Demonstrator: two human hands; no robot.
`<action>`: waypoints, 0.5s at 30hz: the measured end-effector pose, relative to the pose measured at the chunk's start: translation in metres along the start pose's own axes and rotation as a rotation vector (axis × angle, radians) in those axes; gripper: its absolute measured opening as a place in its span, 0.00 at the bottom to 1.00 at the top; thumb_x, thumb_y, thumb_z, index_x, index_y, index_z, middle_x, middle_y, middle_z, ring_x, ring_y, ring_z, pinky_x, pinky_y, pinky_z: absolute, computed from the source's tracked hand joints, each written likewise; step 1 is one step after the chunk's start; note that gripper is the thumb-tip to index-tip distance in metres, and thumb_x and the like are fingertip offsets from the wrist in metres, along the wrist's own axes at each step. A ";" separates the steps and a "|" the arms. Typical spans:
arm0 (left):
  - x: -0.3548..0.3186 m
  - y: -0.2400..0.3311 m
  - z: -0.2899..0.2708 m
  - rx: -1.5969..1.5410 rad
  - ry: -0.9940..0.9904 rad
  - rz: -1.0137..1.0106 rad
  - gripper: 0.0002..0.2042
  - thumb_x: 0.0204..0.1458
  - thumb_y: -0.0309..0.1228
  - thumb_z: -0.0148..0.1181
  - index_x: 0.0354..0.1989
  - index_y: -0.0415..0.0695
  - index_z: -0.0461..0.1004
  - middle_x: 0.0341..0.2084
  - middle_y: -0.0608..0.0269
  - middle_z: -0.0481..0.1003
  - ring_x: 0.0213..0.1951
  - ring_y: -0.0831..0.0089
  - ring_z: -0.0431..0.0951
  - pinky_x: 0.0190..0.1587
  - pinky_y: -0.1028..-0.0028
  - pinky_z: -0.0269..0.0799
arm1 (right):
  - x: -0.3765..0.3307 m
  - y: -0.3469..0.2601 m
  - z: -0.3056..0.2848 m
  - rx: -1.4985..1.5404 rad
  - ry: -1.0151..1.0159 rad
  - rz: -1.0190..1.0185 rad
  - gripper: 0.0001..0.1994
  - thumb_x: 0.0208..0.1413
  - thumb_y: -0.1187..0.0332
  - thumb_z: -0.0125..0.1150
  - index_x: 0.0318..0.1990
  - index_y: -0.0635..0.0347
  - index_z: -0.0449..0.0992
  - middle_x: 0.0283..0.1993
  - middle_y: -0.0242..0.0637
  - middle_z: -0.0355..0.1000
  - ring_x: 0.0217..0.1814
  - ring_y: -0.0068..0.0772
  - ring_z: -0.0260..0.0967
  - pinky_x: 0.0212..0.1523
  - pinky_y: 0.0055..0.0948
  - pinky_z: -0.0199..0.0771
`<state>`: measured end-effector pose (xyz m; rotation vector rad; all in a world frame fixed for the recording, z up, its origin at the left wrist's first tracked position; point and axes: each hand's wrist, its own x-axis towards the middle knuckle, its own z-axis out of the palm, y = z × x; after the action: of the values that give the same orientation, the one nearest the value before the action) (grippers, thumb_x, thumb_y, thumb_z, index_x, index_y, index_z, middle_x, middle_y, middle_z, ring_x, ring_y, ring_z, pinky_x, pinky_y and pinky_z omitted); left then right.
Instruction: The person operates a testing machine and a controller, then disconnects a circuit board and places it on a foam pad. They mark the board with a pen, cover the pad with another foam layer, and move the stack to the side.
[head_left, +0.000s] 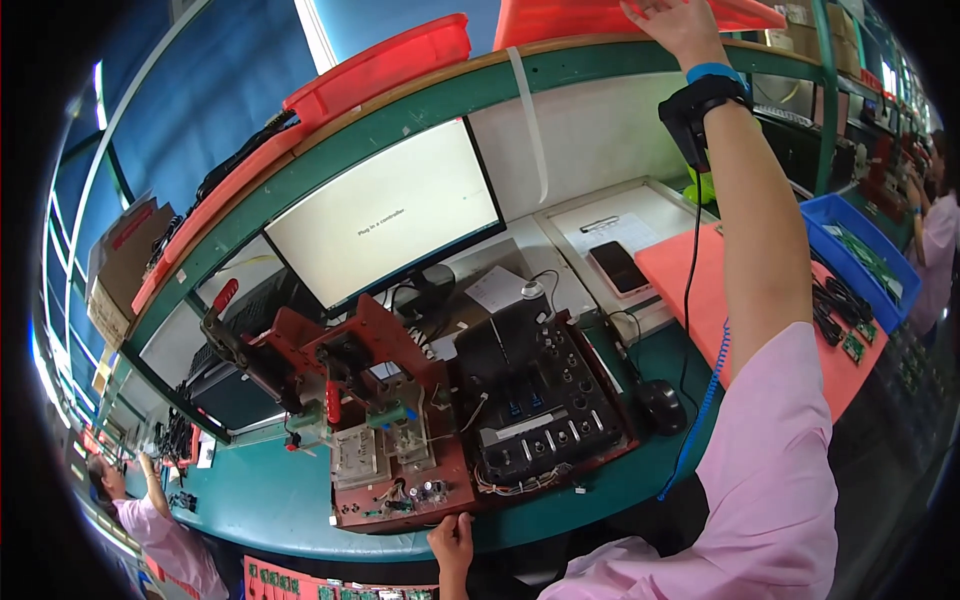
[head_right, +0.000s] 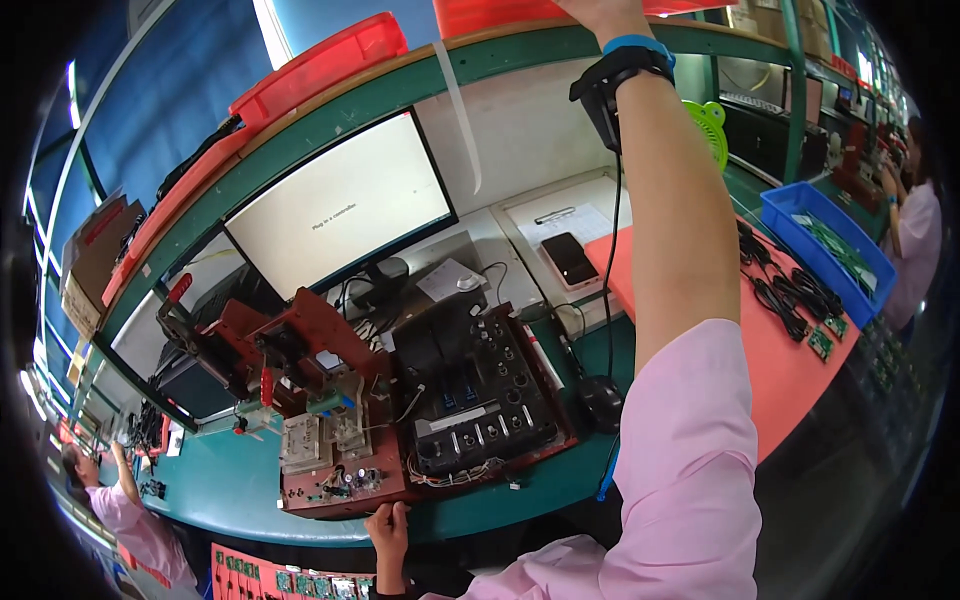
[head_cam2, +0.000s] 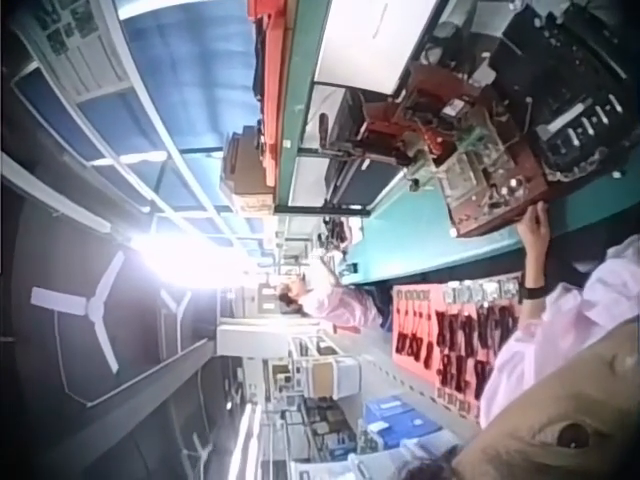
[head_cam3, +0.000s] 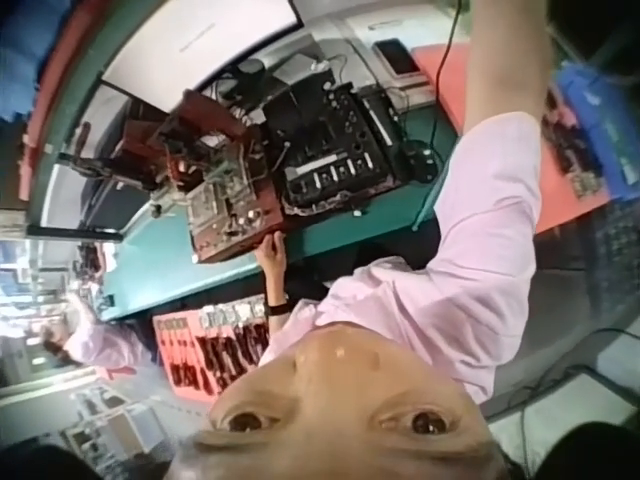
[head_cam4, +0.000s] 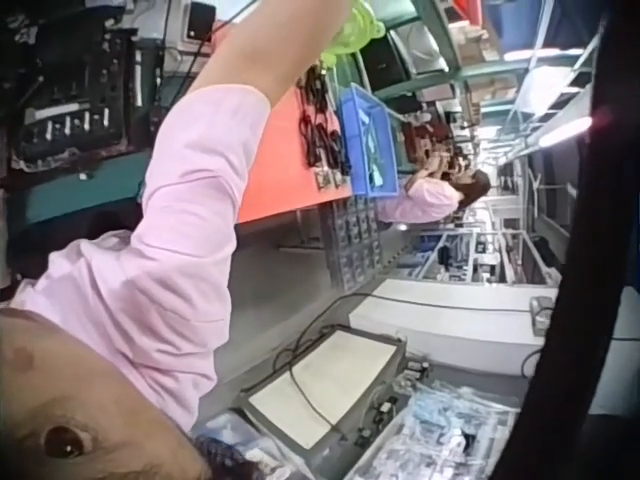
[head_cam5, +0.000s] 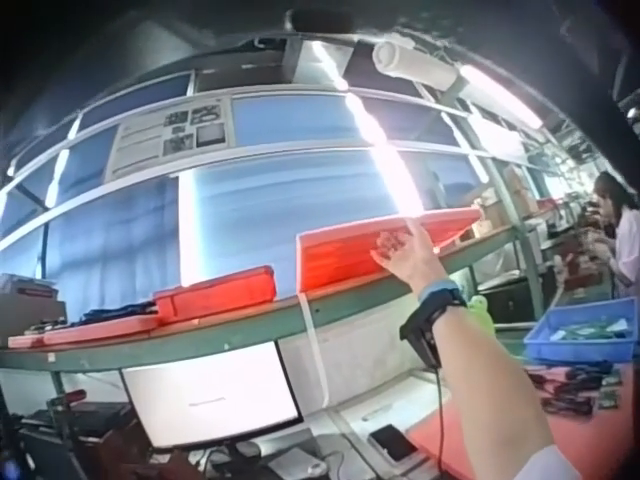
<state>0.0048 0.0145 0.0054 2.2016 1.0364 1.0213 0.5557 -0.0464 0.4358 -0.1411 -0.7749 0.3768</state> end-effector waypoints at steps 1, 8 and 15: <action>-0.002 0.001 -0.001 -0.004 0.003 -0.022 0.09 0.46 0.27 0.55 0.18 0.38 0.69 0.09 0.53 0.63 0.10 0.60 0.63 0.15 0.70 0.55 | -0.005 0.006 0.006 0.018 0.063 -0.035 0.21 0.45 0.54 0.57 0.42 0.57 0.62 0.42 0.41 0.62 0.39 0.41 0.64 0.49 0.51 0.57; 0.000 0.003 0.004 0.086 0.074 0.077 0.10 0.46 0.28 0.55 0.16 0.39 0.68 0.09 0.52 0.64 0.12 0.55 0.65 0.15 0.69 0.56 | 0.020 -0.007 0.005 -0.045 -0.018 -0.087 0.21 0.43 0.51 0.58 0.37 0.56 0.63 0.32 0.37 0.65 0.33 0.38 0.65 0.43 0.51 0.61; -0.001 0.008 -0.002 0.085 0.123 0.003 0.13 0.47 0.31 0.55 0.14 0.40 0.65 0.09 0.52 0.64 0.14 0.54 0.67 0.15 0.65 0.58 | 0.052 -0.001 -0.028 0.273 0.003 0.104 0.08 0.48 0.69 0.53 0.27 0.65 0.64 0.27 0.45 0.64 0.38 0.42 0.63 0.52 0.53 0.59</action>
<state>0.0065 0.0092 0.0115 2.2313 1.1513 1.1461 0.6098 -0.0269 0.4505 0.0748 -0.7076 0.5772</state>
